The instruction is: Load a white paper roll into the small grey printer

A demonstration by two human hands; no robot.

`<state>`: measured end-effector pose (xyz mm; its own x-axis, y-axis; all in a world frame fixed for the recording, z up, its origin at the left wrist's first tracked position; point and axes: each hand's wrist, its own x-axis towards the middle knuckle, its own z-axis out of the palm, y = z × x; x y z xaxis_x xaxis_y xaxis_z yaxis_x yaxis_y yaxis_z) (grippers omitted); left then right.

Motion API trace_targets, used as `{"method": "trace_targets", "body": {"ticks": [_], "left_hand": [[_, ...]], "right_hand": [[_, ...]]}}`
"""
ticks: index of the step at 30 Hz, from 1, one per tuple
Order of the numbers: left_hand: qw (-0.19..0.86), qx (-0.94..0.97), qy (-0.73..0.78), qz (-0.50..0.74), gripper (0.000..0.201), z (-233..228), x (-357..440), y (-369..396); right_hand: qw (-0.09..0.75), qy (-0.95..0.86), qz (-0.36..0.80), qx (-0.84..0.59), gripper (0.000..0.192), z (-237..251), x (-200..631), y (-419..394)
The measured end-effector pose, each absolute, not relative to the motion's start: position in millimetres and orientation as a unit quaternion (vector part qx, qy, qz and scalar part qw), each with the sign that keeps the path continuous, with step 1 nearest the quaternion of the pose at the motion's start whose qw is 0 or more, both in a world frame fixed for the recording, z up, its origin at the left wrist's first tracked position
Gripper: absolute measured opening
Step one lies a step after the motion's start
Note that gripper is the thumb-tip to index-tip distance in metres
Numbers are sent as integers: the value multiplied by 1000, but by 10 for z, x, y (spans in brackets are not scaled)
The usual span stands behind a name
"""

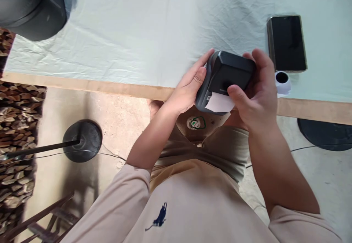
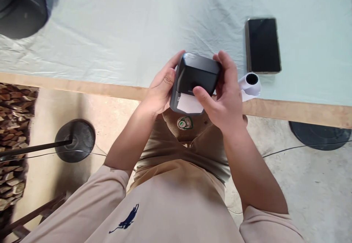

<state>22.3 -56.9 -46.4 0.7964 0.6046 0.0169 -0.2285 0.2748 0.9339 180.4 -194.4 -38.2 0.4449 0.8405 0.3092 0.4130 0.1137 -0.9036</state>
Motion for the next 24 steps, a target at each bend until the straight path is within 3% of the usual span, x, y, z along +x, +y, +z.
{"method": "trace_targets", "body": {"ticks": [5, 10, 13, 15, 19, 21, 23, 24], "left_hand": [[783, 517, 195, 285, 66, -439, 257, -576], [788, 499, 197, 302, 51, -428, 303, -583], [803, 474, 210, 294, 51, -383, 303, -597], [822, 452, 212, 273, 58, -367, 292, -604], [810, 491, 189, 259, 78, -434, 289, -591], [793, 518, 180, 267, 88, -490, 302, -576], [788, 526, 176, 267, 94, -530, 314, -564], [789, 527, 177, 263, 96, -541, 317, -559]], "right_hand": [[521, -500, 224, -655, 86, -298, 1784, -2004], [494, -521, 185, -671, 86, -175, 1828, -2046], [455, -524, 31, -719, 72, -81, 1869, -1997], [474, -521, -60, -707, 58, -17, 1884, -1919], [609, -514, -23, -604, 32, 122, 1854, -1756], [632, -516, -7, -578, 23, 189, 1835, -1731], [568, -535, -13, -625, 11, 255, 1837, -1744], [493, -554, -14, -671, 10, 290, 1845, -1752]]}}
